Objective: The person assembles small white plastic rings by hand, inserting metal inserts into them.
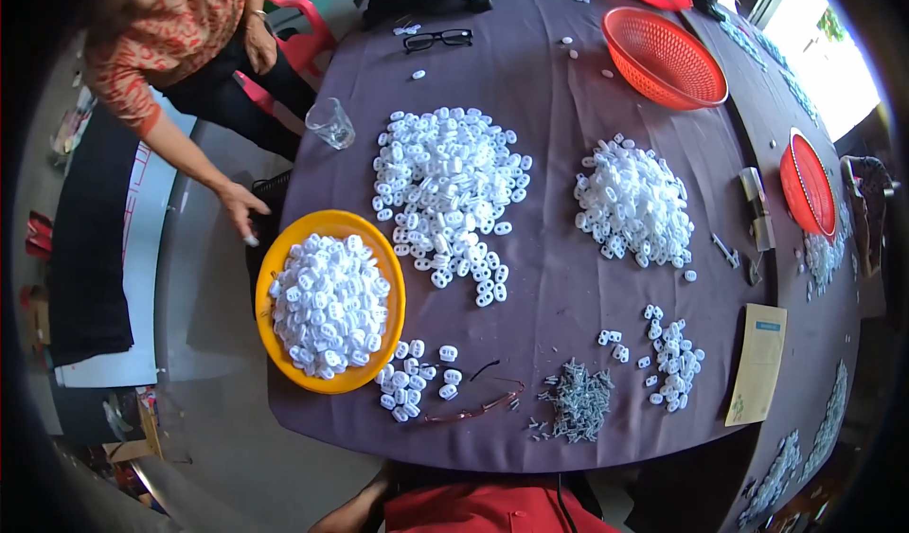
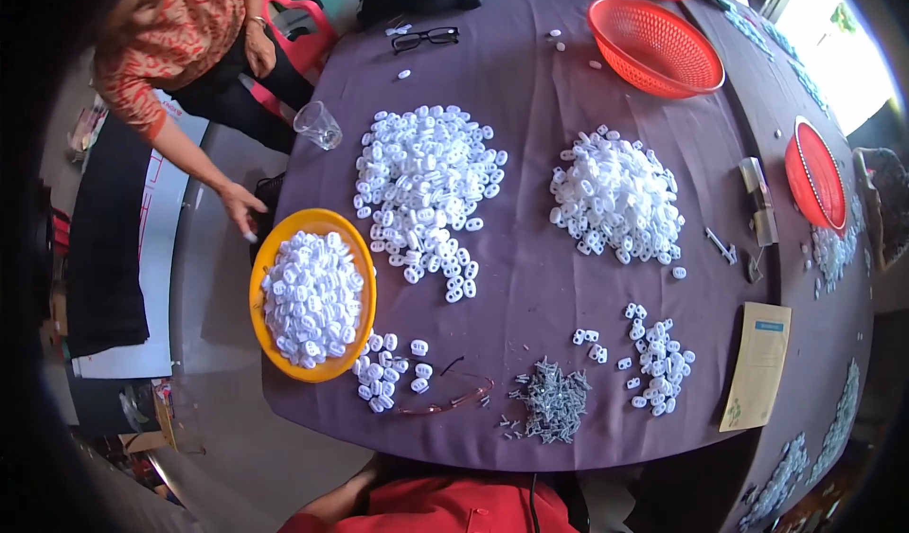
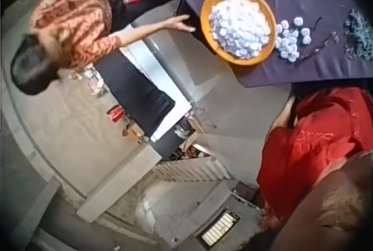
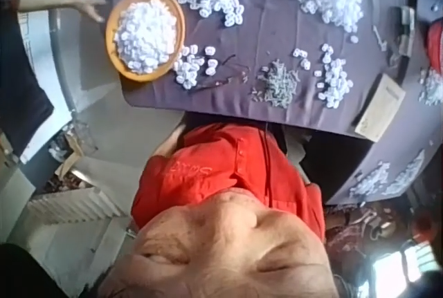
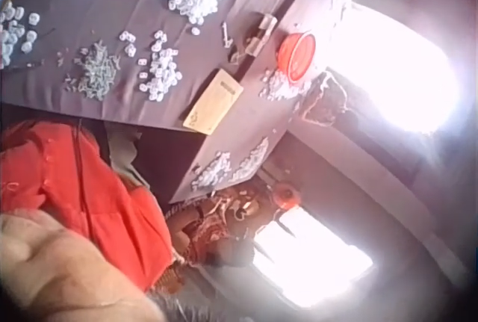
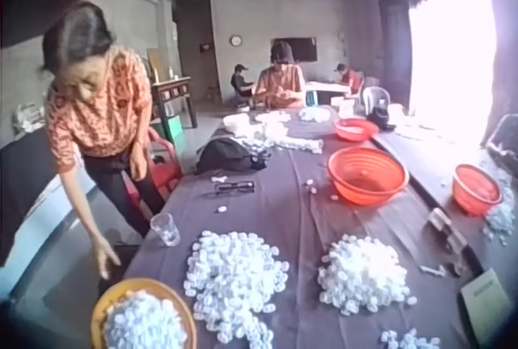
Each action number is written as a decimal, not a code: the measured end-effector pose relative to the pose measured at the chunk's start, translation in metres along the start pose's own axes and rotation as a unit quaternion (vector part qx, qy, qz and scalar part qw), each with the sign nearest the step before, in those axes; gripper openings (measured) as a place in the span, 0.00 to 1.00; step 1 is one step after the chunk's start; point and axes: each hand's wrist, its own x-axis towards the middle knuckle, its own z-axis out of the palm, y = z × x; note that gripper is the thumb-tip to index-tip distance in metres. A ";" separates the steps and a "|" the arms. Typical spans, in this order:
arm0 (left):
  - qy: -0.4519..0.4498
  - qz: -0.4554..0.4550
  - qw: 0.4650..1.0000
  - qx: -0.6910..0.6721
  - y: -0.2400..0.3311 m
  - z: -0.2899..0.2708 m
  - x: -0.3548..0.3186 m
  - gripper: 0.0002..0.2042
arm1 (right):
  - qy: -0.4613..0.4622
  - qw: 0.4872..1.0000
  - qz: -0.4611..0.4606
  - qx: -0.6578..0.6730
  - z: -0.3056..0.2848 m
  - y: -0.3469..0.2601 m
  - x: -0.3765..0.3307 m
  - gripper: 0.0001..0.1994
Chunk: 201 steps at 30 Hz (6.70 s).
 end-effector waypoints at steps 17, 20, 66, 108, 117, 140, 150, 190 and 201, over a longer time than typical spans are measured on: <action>0.100 0.144 0.981 -0.088 -0.126 0.080 -0.025 0.19 | 0.097 0.995 0.033 0.004 -0.002 0.049 -0.046 0.18; 0.128 0.011 0.973 -0.193 -0.153 0.100 0.002 0.16 | 0.114 0.993 0.043 0.003 -0.003 0.038 -0.052 0.18; -0.088 0.074 0.969 0.220 0.016 -0.078 -0.037 0.26 | -0.023 0.995 0.091 0.045 0.044 0.011 -0.059 0.16; 0.393 0.412 0.821 -0.034 0.162 -0.047 -0.208 0.09 | 0.204 0.684 -0.544 -0.440 0.204 -0.242 -0.165 0.12; 0.381 0.412 0.827 0.023 0.185 -0.049 -0.181 0.14 | 0.217 0.710 -0.412 -0.528 0.245 -0.288 -0.118 0.15; 0.144 0.566 0.778 -0.230 0.196 -0.046 -0.192 0.06 | 0.135 0.776 -0.515 -0.337 0.229 -0.261 -0.237 0.07; 0.188 0.587 0.656 -0.436 0.200 -0.053 -0.246 0.09 | 0.024 0.759 -0.612 -0.222 0.233 -0.223 -0.251 0.02; 0.264 0.781 0.418 -0.381 0.178 -0.080 -0.427 0.07 | -0.161 0.468 -0.869 -0.021 0.316 -0.173 -0.364 0.04; 0.093 0.720 0.608 -0.322 0.154 -0.096 -0.473 0.10 | -0.210 0.494 -0.844 0.000 0.267 -0.145 -0.373 0.03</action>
